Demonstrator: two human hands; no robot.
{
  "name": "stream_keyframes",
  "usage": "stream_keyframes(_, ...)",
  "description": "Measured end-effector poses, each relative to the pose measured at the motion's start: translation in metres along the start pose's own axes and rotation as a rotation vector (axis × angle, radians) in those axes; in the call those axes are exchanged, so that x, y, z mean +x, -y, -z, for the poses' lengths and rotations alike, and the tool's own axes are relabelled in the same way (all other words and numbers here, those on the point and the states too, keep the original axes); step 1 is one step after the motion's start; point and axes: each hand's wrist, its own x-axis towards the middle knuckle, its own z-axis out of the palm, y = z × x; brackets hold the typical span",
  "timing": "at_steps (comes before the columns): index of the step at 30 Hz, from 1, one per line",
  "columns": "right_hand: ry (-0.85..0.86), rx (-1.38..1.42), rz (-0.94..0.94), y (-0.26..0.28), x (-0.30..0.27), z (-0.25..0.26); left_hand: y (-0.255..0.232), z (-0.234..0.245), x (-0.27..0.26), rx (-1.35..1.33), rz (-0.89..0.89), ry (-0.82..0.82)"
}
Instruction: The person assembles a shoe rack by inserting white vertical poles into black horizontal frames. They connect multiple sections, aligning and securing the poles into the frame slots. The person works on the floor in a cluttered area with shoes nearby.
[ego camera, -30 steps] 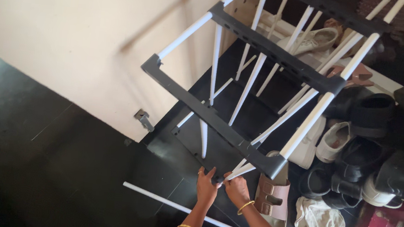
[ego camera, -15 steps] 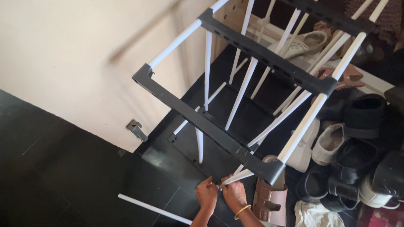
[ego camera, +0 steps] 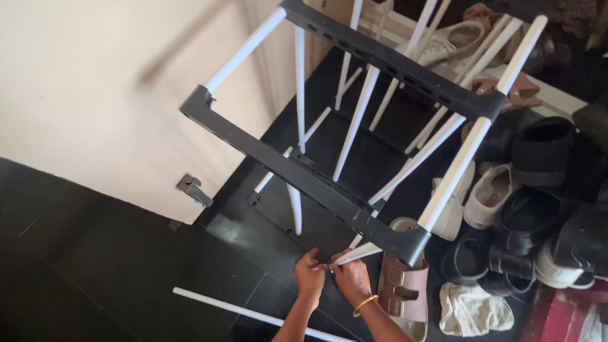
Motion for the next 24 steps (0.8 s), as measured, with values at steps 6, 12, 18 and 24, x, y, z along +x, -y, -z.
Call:
stream_keyframes(6,-0.038,0.047,0.038,-0.011,-0.005,-0.001,-0.011,0.005,-0.010,0.556,-0.486,0.029)
stream_keyframes(12,0.039,0.039,0.012,-0.003,0.004,0.003,-0.018,0.015,-0.012,0.684,-0.521,0.074)
stream_keyframes(18,0.057,0.007,-0.019,0.003,0.005,0.009,-0.013,0.007,-0.008,0.582,-0.491,0.062)
stream_keyframes(24,-0.012,0.068,0.010,0.003,0.002,0.013,0.005,-0.003,0.005,0.397,-0.450,0.040)
